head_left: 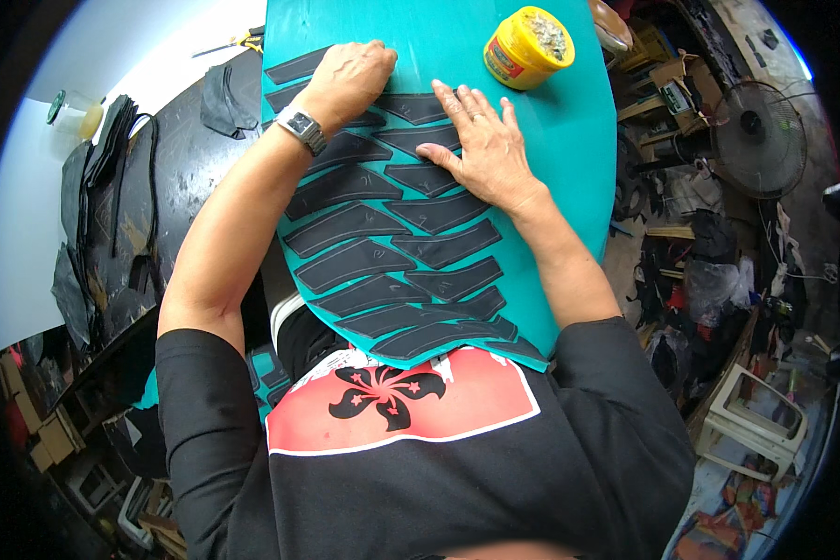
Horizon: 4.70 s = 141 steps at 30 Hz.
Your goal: The person arranges black rubber pieces in a staggered pattern on a teal board. They repeatedly pick up individual pieces, place them in sequence, and adjust alignment by hand.
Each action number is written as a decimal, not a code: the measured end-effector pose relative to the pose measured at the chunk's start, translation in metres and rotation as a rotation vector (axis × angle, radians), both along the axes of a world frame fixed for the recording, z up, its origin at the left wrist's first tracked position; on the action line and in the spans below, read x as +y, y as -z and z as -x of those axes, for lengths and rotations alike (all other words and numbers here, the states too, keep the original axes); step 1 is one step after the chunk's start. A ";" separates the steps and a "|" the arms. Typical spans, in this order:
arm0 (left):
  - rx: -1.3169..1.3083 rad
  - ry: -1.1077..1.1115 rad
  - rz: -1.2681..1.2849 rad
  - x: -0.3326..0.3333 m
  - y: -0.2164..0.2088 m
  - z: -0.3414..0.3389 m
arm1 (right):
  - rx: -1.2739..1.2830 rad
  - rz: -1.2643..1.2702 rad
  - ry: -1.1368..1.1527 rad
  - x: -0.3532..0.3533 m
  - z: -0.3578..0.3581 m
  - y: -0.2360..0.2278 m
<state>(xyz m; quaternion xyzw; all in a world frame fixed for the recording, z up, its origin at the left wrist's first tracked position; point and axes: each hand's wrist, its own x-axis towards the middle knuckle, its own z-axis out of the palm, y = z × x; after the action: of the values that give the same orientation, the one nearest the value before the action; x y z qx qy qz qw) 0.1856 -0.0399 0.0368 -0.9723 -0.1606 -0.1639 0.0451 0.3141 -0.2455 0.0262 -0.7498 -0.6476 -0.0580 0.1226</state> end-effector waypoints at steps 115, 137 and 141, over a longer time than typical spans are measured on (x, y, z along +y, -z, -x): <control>-0.392 -0.052 0.570 -0.023 0.025 0.051 | 1.491 -0.529 -0.158 0.093 -0.046 -0.008; -0.048 -0.022 0.233 -0.034 0.026 0.050 | 1.171 -0.469 0.096 0.089 -0.030 0.007; -0.016 -0.024 0.206 -0.035 0.025 0.050 | 0.963 -0.441 0.193 0.086 -0.045 0.005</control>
<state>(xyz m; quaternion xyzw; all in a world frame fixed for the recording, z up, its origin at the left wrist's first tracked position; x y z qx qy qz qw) 0.1351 -0.0746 0.0115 -0.9684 -0.1886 -0.1536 -0.0544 0.3589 -0.1600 0.0210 -0.7041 -0.4186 0.1469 0.5545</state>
